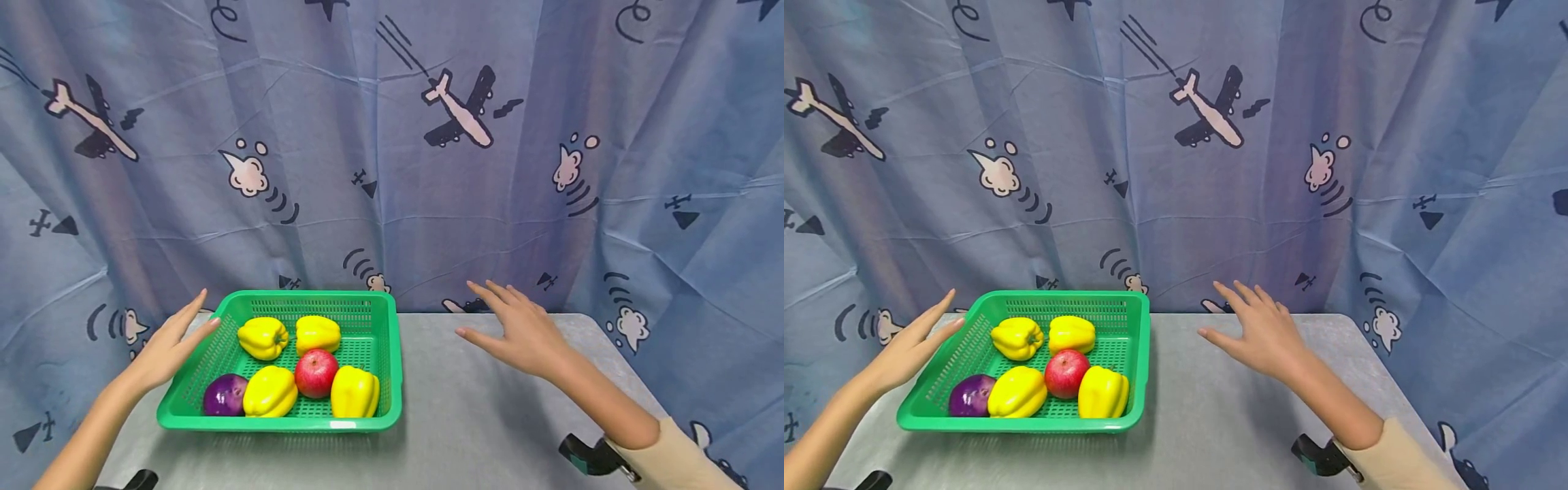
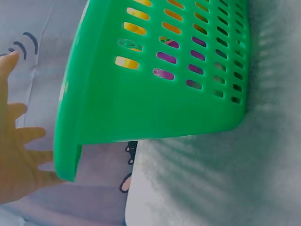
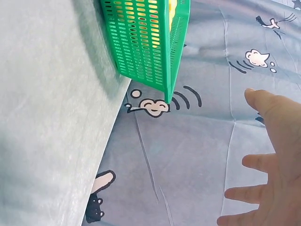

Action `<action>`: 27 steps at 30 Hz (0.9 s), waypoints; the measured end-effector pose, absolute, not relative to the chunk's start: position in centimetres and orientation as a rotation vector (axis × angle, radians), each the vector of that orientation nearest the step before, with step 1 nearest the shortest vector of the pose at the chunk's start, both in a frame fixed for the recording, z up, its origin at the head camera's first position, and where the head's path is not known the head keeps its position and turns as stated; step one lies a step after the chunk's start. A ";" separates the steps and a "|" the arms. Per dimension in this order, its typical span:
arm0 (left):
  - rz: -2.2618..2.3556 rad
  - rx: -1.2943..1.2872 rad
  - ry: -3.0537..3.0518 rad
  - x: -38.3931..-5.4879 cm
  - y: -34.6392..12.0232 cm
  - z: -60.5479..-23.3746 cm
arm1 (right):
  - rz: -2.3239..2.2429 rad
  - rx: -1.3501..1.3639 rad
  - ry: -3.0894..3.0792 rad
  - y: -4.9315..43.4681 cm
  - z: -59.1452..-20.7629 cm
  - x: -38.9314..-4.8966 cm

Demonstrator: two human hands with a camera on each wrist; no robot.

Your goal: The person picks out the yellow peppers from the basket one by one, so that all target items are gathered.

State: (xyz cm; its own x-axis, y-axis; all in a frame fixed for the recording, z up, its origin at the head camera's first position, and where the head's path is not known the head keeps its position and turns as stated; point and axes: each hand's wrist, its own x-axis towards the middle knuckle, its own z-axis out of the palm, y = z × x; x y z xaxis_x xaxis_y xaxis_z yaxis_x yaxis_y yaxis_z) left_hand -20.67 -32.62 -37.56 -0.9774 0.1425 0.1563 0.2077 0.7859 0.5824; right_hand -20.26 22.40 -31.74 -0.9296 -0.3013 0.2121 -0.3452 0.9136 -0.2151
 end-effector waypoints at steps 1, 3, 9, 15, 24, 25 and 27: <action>-0.968 -0.275 -2.868 -20.6 -32.7 -37.7 | 0.384 0.502 -2.898 22.3 -31.8 -20.3; -0.999 -0.266 -2.863 -20.6 -32.9 -38.0 | 0.401 0.517 -2.888 22.2 -32.0 -20.3; -1.086 -0.230 -2.861 -20.3 -33.4 -38.9 | 0.465 0.547 -2.868 21.6 -32.6 -20.3; -1.223 -0.265 -2.829 -19.9 -34.0 -39.5 | 0.542 0.587 -2.818 21.1 -33.3 -20.3; -1.543 -0.244 -2.740 -19.6 -34.4 -41.0 | 0.634 0.668 -2.748 20.1 -34.4 -20.6; -1.559 -0.240 -2.732 -19.5 -34.4 -41.2 | 0.643 0.668 -2.749 19.9 -34.5 -20.6; -1.585 -0.242 -2.711 -19.4 -34.4 -41.5 | 0.655 0.670 -2.756 19.6 -34.6 -20.6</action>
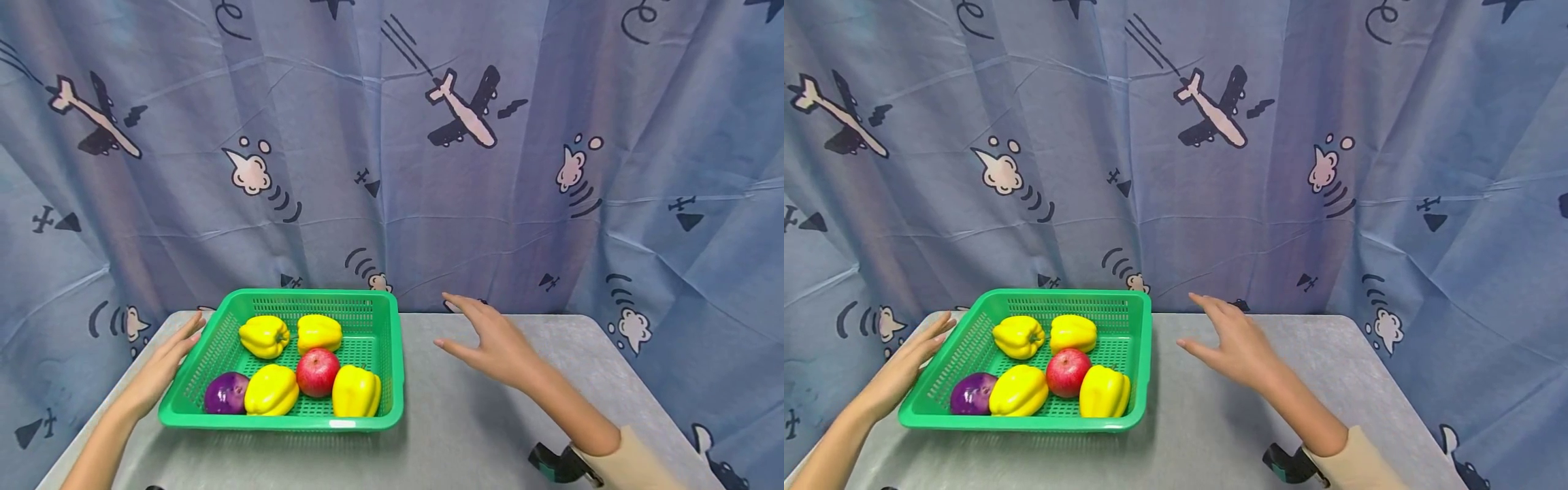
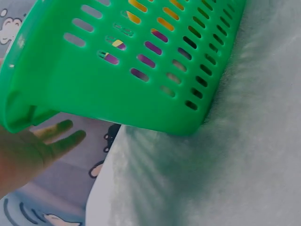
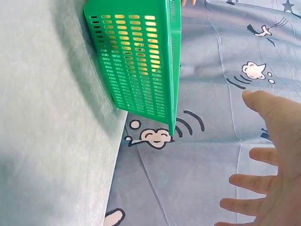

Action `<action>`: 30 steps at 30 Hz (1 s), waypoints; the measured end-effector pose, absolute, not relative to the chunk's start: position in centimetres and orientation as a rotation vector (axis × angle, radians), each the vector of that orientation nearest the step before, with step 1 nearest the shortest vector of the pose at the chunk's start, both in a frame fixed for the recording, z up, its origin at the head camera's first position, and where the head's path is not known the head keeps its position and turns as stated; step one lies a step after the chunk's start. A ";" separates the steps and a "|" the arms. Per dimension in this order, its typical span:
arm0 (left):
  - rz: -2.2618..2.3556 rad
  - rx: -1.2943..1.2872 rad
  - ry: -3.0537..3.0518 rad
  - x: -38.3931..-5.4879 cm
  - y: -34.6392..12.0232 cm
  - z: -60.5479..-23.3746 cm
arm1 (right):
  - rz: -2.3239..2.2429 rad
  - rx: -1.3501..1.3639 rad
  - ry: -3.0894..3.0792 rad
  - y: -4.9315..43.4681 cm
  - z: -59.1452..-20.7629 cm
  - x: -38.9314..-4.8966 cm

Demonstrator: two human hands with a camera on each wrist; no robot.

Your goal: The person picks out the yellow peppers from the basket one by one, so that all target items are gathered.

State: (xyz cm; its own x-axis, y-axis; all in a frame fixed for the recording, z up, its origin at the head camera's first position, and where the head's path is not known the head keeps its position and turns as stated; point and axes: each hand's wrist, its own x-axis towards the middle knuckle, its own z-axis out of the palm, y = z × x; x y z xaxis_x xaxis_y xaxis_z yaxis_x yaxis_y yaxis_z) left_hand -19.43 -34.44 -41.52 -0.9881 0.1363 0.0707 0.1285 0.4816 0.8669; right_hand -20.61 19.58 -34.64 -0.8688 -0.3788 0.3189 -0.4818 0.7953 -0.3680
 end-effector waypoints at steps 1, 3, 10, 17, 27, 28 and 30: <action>1.595 0.244 2.690 -19.4 -34.4 -41.7 | 0.662 0.674 -2.757 19.4 -34.7 -20.6; 1.634 0.245 2.669 -19.4 -34.5 -42.0 | 0.680 0.673 -2.764 19.1 -34.9 -20.6; 1.934 0.297 2.495 -19.5 -34.9 -43.5 | 0.762 0.671 -2.770 18.1 -35.4 -20.6; 2.138 0.299 2.340 -18.9 -35.0 -44.8 | 0.822 0.691 -2.772 16.9 -36.2 -20.6; 2.369 0.372 2.065 -18.5 -35.3 -45.9 | 0.908 0.787 -2.728 15.6 -37.2 -20.6; 2.386 0.385 2.042 -18.5 -35.3 -46.0 | 0.916 0.796 -2.722 15.5 -37.3 -20.6; 2.412 0.401 2.009 -18.4 -35.3 -46.2 | 0.929 0.816 -2.710 15.3 -37.5 -20.6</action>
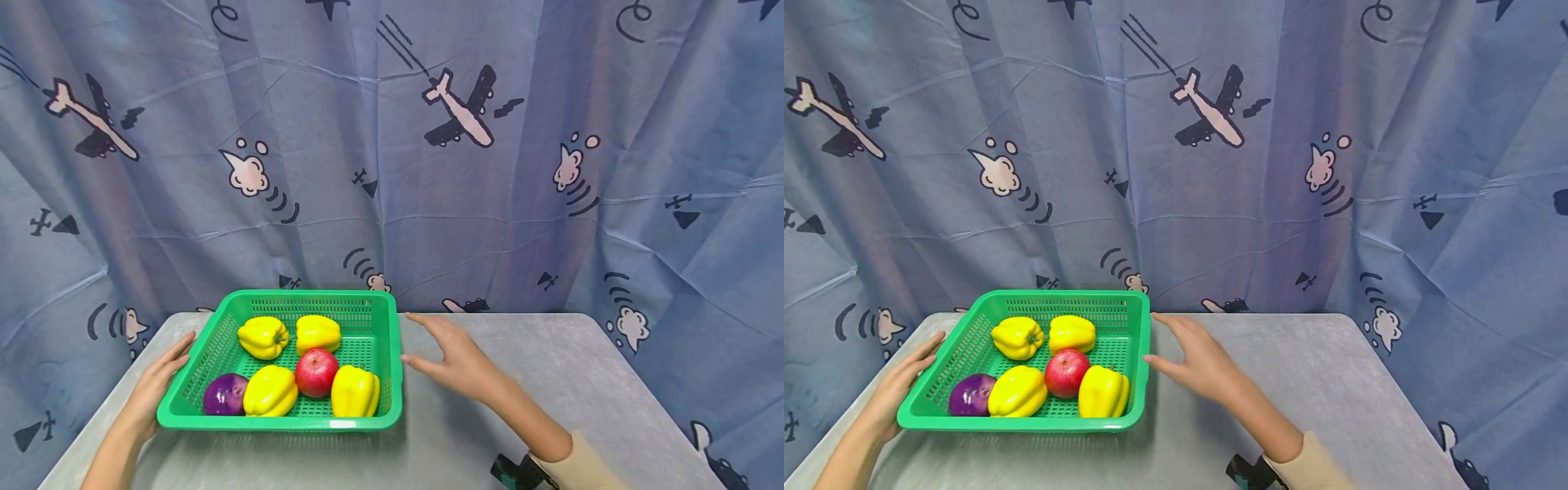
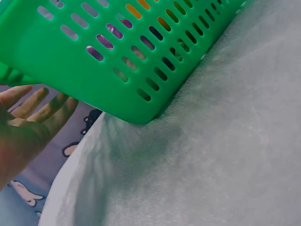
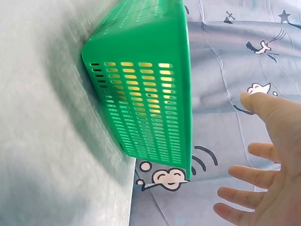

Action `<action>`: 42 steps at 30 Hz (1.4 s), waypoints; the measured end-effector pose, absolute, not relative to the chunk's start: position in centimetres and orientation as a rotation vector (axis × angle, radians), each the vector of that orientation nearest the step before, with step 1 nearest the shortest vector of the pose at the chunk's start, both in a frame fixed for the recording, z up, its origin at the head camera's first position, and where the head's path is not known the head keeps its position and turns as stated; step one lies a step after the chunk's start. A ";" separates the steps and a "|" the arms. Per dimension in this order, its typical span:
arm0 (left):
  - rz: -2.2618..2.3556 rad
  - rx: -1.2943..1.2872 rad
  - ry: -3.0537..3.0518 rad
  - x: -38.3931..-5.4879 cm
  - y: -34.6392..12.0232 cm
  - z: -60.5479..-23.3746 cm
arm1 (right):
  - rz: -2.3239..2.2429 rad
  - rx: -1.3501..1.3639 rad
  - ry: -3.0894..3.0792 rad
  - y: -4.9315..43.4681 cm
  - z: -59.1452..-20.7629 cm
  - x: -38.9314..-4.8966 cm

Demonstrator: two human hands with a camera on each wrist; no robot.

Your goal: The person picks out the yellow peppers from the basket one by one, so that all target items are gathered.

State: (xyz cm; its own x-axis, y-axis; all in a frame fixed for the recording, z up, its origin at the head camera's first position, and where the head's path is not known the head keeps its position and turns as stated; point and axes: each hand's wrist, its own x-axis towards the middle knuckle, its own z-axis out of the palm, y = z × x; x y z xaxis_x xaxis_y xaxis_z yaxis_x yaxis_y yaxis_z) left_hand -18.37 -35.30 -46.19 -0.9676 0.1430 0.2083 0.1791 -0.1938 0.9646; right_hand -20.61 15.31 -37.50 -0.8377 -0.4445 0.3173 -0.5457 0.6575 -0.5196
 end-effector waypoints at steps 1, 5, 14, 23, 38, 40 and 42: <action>-2.382 -0.396 -1.969 -18.3 -35.3 -46.3 | 0.935 0.821 -2.707 15.2 -37.6 -20.6; -2.382 -0.354 -1.963 -18.1 -35.2 -46.4 | 0.944 0.827 -2.706 14.7 -37.8 -20.6; -2.427 -0.361 -1.914 -17.7 -34.9 -46.6 | 0.960 0.833 -2.730 13.9 -37.7 -20.4; -2.475 -0.398 -1.857 -17.7 -34.8 -46.9 | 0.988 0.863 -2.743 13.1 -37.6 -20.4; -2.507 -0.408 -1.820 -17.9 -34.6 -46.9 | 1.033 0.975 -2.746 11.6 -37.5 -20.7; -2.510 -0.409 -1.820 -17.8 -34.7 -46.9 | 1.037 0.991 -2.745 11.3 -37.4 -20.7; -2.509 -0.406 -1.823 -17.7 -34.7 -46.9 | 1.046 1.002 -2.750 11.0 -37.4 -20.7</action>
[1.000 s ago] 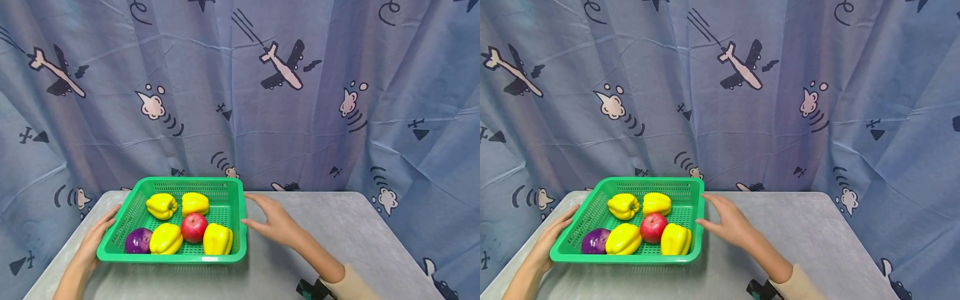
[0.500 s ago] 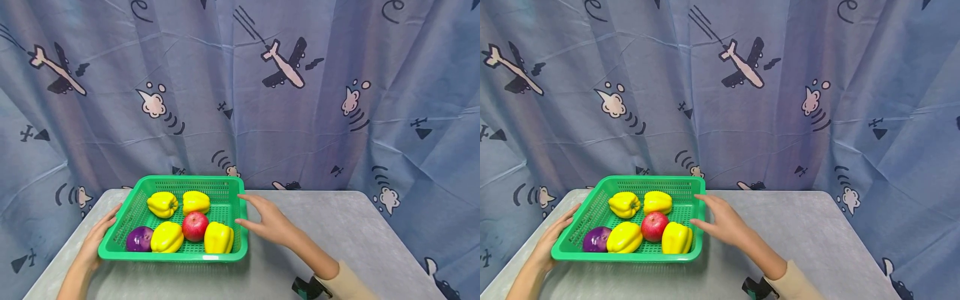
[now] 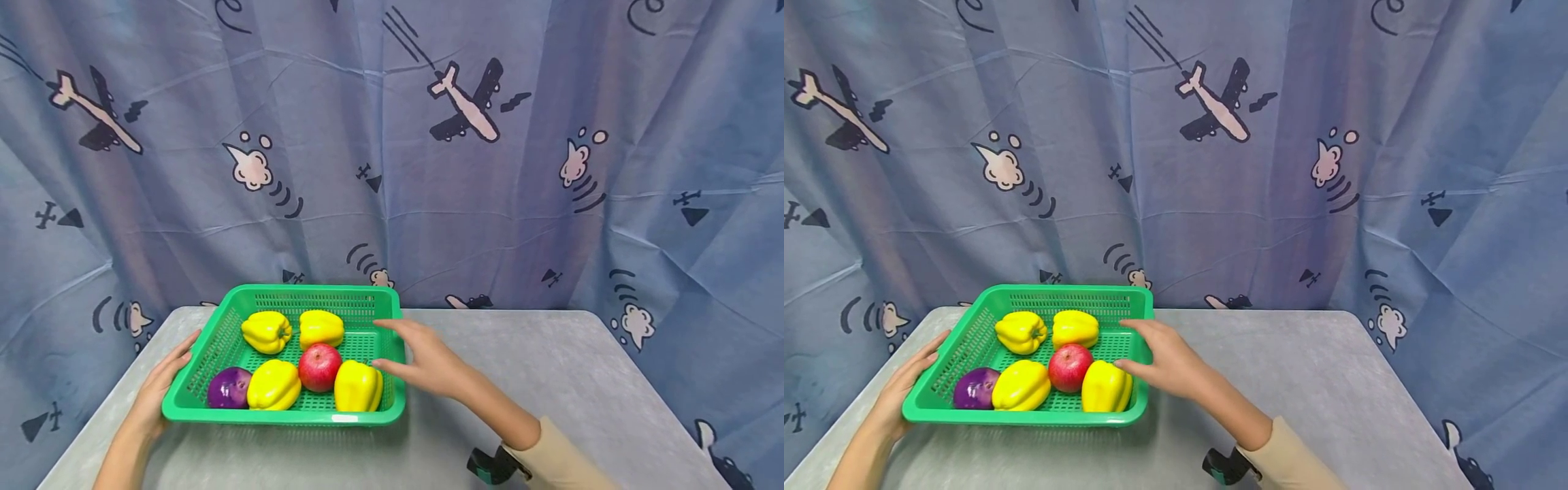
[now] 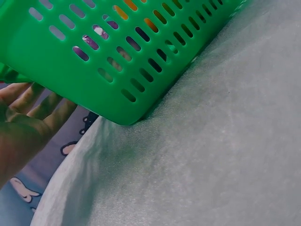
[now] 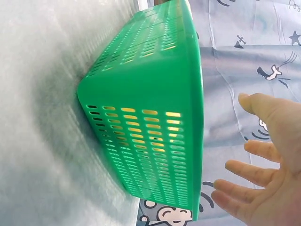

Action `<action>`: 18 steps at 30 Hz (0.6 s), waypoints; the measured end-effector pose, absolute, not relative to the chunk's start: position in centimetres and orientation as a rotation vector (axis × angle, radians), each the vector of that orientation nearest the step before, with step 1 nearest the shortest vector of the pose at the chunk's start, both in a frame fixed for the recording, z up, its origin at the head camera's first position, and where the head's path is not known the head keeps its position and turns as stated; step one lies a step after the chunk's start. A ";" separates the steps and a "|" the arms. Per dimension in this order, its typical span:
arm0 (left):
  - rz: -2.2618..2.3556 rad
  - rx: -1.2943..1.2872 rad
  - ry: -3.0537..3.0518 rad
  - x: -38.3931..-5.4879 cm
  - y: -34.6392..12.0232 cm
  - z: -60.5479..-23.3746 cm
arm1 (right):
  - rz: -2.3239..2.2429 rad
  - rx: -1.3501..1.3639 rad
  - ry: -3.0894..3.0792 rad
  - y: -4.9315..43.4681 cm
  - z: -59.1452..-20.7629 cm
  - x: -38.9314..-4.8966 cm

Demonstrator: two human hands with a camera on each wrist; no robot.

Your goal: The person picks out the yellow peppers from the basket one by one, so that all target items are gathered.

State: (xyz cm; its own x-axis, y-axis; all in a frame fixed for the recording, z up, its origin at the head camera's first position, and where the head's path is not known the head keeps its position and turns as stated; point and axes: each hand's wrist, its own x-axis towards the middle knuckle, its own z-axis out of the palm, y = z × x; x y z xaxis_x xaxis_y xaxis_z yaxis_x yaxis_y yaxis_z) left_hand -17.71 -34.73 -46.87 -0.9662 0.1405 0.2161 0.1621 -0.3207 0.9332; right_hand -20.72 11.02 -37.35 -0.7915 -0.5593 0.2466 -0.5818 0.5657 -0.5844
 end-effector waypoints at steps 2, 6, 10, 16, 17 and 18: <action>-2.509 -0.405 -1.825 -17.7 -34.7 -46.9 | 1.043 1.016 -2.759 10.8 -37.4 -20.8; -2.502 -0.407 -1.829 -17.7 -34.7 -46.9 | 1.042 1.040 -2.785 10.5 -37.5 -21.0; -2.499 -0.412 -1.830 -17.7 -34.7 -46.9 | 1.045 1.077 -2.798 10.2 -37.6 -21.2; -2.496 -0.419 -1.829 -17.7 -34.7 -46.9 | 1.086 1.154 -2.794 9.8 -37.6 -21.6; -2.499 -0.421 -1.826 -17.7 -34.7 -46.9 | 1.096 1.166 -2.791 9.8 -37.7 -21.6; -2.501 -0.424 -1.823 -17.7 -34.7 -46.9 | 1.106 1.178 -2.790 9.7 -37.7 -21.7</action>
